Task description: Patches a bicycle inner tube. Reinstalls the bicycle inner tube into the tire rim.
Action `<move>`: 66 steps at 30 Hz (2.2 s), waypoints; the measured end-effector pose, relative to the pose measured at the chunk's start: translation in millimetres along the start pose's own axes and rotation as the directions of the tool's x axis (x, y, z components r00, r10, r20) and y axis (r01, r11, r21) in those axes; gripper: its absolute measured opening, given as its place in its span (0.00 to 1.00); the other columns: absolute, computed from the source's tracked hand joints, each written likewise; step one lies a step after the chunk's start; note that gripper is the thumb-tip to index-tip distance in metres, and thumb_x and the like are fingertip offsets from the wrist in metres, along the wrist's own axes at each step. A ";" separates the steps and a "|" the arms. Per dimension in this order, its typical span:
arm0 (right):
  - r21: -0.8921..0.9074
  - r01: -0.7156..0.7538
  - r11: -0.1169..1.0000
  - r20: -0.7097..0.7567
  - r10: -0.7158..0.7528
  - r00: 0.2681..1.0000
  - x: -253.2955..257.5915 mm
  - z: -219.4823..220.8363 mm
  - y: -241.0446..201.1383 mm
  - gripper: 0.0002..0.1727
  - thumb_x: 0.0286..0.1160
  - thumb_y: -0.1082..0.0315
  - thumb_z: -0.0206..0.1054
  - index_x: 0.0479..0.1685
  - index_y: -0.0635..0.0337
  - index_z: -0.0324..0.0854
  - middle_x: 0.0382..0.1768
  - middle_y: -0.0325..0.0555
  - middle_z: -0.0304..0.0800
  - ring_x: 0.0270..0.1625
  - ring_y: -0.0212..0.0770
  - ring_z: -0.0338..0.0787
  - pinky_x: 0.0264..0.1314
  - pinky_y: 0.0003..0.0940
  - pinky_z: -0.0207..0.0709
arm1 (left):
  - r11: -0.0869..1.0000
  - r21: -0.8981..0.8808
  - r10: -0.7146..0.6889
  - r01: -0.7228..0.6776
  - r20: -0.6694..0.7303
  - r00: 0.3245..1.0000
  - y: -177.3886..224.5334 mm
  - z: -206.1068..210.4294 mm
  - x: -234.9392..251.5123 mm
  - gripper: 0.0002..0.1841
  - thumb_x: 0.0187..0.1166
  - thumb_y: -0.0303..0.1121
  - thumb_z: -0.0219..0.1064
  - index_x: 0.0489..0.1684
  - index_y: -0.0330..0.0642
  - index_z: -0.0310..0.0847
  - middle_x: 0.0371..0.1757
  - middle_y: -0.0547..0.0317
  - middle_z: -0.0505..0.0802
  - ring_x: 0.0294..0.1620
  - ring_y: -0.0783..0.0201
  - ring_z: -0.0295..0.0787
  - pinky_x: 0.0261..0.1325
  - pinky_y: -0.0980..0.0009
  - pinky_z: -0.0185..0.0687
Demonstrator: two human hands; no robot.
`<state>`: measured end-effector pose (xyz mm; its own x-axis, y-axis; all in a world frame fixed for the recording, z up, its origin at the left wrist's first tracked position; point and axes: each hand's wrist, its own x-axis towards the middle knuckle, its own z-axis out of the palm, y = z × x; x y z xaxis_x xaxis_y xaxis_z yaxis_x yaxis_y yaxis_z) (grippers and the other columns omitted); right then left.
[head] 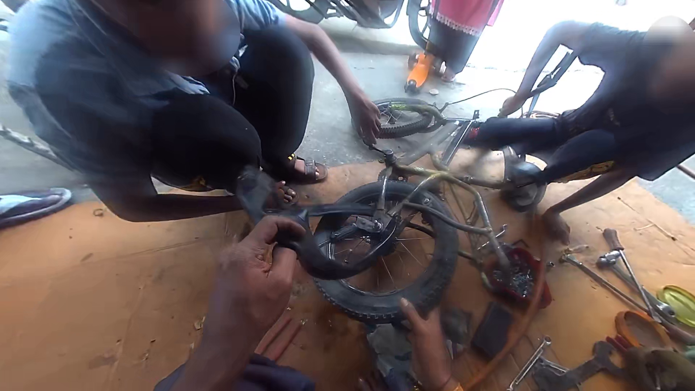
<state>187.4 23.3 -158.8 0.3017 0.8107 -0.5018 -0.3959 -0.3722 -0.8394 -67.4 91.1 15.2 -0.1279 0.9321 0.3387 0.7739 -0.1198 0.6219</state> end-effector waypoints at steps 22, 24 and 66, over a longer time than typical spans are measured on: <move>-0.002 0.035 0.999 -0.015 -0.035 0.999 13.9 -3.8 -7.8 0.43 0.72 0.64 0.78 0.85 0.57 0.57 0.61 0.62 0.87 0.53 0.57 0.94 0.48 0.56 0.94 | 0.994 0.107 -0.058 0.014 0.421 0.905 -54.4 -31.7 -29.5 0.18 0.73 0.42 0.52 0.50 0.74 0.88 0.44 0.85 0.93 0.55 0.79 0.89 0.74 0.36 0.68; -0.064 0.145 0.987 -0.098 -0.151 0.984 25.2 -13.6 -27.9 0.40 0.76 0.60 0.75 0.87 0.58 0.61 0.60 0.59 0.89 0.53 0.51 0.94 0.51 0.51 0.92 | 0.994 0.111 -0.054 0.012 0.382 0.922 -56.2 -33.2 -28.7 0.17 0.74 0.44 0.53 0.51 0.72 0.88 0.47 0.85 0.94 0.55 0.78 0.89 0.62 0.46 0.83; -0.676 0.391 0.624 0.204 -0.352 0.914 100.0 53.6 -115.0 0.12 0.71 0.69 0.69 0.51 0.57 0.89 0.39 0.52 0.92 0.40 0.52 0.91 0.44 0.60 0.83 | 0.423 -0.743 -0.255 0.519 0.452 0.855 -151.1 104.3 -44.2 0.14 0.81 0.38 0.61 0.48 0.35 0.85 0.43 0.53 0.93 0.47 0.62 0.91 0.59 0.63 0.87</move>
<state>216.6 171.4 -101.2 0.2380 0.9637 -0.1205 0.4575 -0.2207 -0.8614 -114.0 103.6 -167.4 -0.0260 0.9818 -0.1881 -0.1996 0.1793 0.9633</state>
